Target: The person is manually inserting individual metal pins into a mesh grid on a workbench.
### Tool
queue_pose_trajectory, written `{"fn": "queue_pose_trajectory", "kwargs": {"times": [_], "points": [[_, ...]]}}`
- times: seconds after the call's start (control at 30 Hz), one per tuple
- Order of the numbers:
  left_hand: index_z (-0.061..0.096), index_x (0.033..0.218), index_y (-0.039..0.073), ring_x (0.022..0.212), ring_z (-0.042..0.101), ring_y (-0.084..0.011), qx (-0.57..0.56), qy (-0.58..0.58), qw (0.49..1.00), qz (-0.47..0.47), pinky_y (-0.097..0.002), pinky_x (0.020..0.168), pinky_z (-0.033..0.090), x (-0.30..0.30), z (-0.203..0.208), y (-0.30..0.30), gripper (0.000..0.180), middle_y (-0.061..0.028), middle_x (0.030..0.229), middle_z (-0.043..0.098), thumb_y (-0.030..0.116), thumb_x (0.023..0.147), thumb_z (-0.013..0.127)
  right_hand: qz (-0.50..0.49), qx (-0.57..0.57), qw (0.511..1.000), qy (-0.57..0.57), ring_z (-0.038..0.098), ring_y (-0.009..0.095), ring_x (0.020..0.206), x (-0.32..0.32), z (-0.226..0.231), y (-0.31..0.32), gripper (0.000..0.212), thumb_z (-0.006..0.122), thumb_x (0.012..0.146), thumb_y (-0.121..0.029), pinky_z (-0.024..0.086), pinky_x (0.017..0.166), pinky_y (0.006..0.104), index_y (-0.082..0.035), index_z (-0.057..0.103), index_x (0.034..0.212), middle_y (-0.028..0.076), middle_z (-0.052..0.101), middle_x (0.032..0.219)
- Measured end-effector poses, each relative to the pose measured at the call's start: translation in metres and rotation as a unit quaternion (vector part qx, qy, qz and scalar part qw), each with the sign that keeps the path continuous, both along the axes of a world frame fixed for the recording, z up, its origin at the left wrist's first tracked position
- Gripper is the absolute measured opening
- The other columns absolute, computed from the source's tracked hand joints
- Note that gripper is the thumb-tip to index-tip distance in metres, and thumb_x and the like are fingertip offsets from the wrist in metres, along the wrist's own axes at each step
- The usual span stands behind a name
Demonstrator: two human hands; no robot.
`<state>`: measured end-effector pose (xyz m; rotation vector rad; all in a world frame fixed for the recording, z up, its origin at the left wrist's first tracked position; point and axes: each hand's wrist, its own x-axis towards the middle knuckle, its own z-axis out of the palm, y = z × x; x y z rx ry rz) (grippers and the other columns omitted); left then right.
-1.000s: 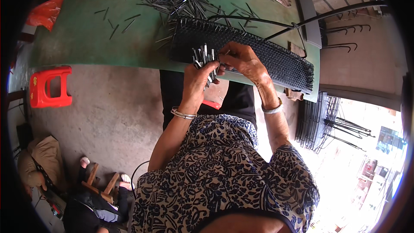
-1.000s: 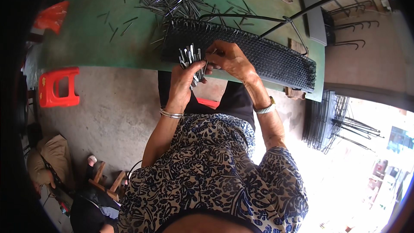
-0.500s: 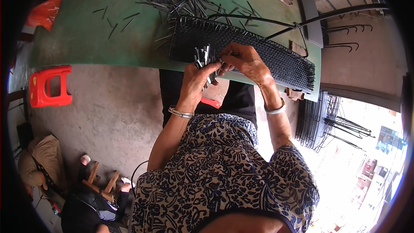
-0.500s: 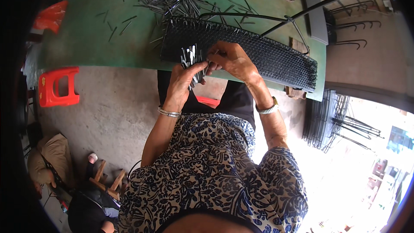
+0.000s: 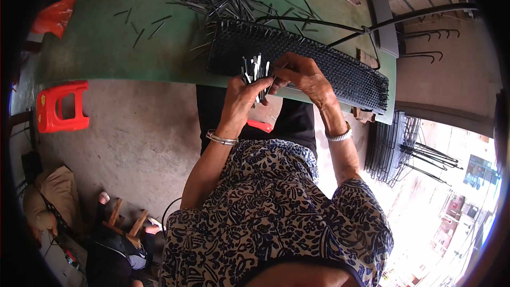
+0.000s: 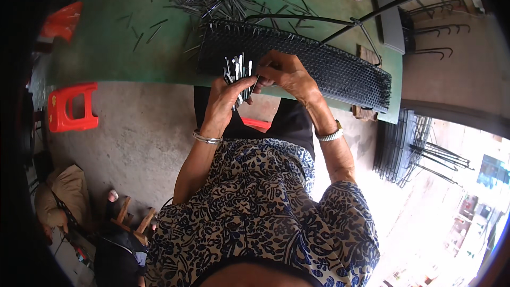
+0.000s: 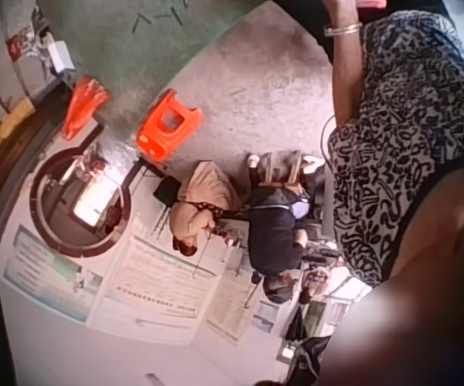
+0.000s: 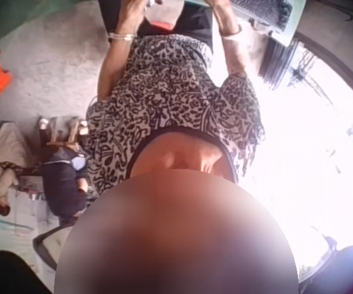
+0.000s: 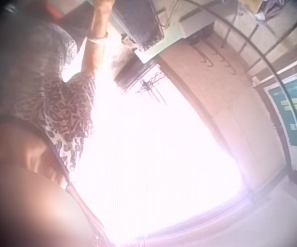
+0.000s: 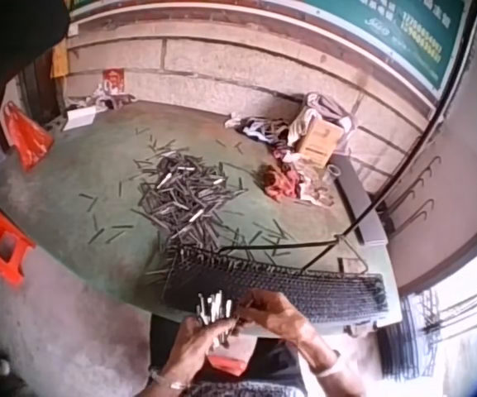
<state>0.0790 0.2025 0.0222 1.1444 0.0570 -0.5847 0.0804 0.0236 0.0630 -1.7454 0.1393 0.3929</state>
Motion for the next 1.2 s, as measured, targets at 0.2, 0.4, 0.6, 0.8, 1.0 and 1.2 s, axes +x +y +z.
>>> {"fn": "queue_pose_trajectory", "kwargs": {"times": [0.2,0.4,0.6,0.8,1.0,1.2], "points": [[0.07,0.089,0.001,0.067,0.065,-0.0109,-0.005,0.027,1.0,0.007,-0.0249,0.049,0.046,0.002,-0.004,0.002,0.02,-0.0052,0.079,0.071,0.02,0.085,0.067,0.0,-0.027,1.0,-0.013,0.063,0.014,0.072,0.0,0.001,0.0,0.017,0.062,0.086,-0.009,0.05,0.07,0.0262,0.004,0.062,0.096,0.01,0.065,0.082],[0.068,0.092,0.0,0.076,0.07,-0.0179,-0.018,0.106,0.993,0.042,-0.0279,0.053,0.05,0.003,-0.005,0.004,0.019,-0.0107,0.084,0.071,0.018,0.085,0.068,-0.085,-0.013,0.993,-0.078,0.065,0.015,0.072,0.004,-0.008,-0.014,0.014,0.061,0.087,-0.006,0.052,0.068,0.0268,0.004,0.061,0.096,0.01,0.067,0.081],[0.063,0.109,0.0,0.094,0.068,-0.0236,-0.139,0.183,0.973,0.035,-0.0367,0.071,0.057,-0.002,-0.009,-0.002,0.023,-0.0155,0.101,0.069,0.014,0.09,0.061,-0.2,-0.213,0.918,-0.267,0.066,0.013,0.07,0.03,-0.012,-0.003,0.009,0.058,0.09,-0.006,0.05,0.065,0.0261,0.002,0.059,0.095,0.009,0.068,0.078],[0.062,0.112,0.001,0.098,0.065,-0.0247,-0.202,0.239,0.95,0.017,-0.0409,0.081,0.057,-0.004,-0.011,-0.008,0.023,-0.0141,0.103,0.066,0.014,0.093,0.059,-0.171,-0.275,0.893,-0.314,0.068,0.016,0.067,0.052,-0.035,-0.01,0.008,0.06,0.088,-0.006,0.05,0.062,0.0274,-0.002,0.059,0.096,0.008,0.068,0.073],[0.066,0.104,0.003,0.078,0.067,-0.0185,-0.175,0.247,0.952,0.038,-0.034,0.066,0.057,-0.005,-0.011,-0.006,0.02,-0.0106,0.091,0.069,0.013,0.087,0.067,-0.137,-0.312,0.881,-0.329,0.068,0.019,0.067,0.056,-0.035,-0.011,0.008,0.06,0.088,-0.006,0.051,0.062,0.0291,-0.003,0.058,0.095,0.009,0.067,0.072],[0.065,0.104,0.005,0.078,0.066,-0.0164,-0.117,0.196,0.973,0.032,-0.0276,0.058,0.05,-0.006,-0.015,-0.005,0.02,-0.0095,0.09,0.07,0.017,0.088,0.065,-0.114,-0.312,0.889,-0.315,0.068,0.019,0.068,0.056,-0.034,-0.018,0.007,0.061,0.087,-0.006,0.051,0.063,0.0287,-0.004,0.062,0.094,0.011,0.068,0.075]]}}
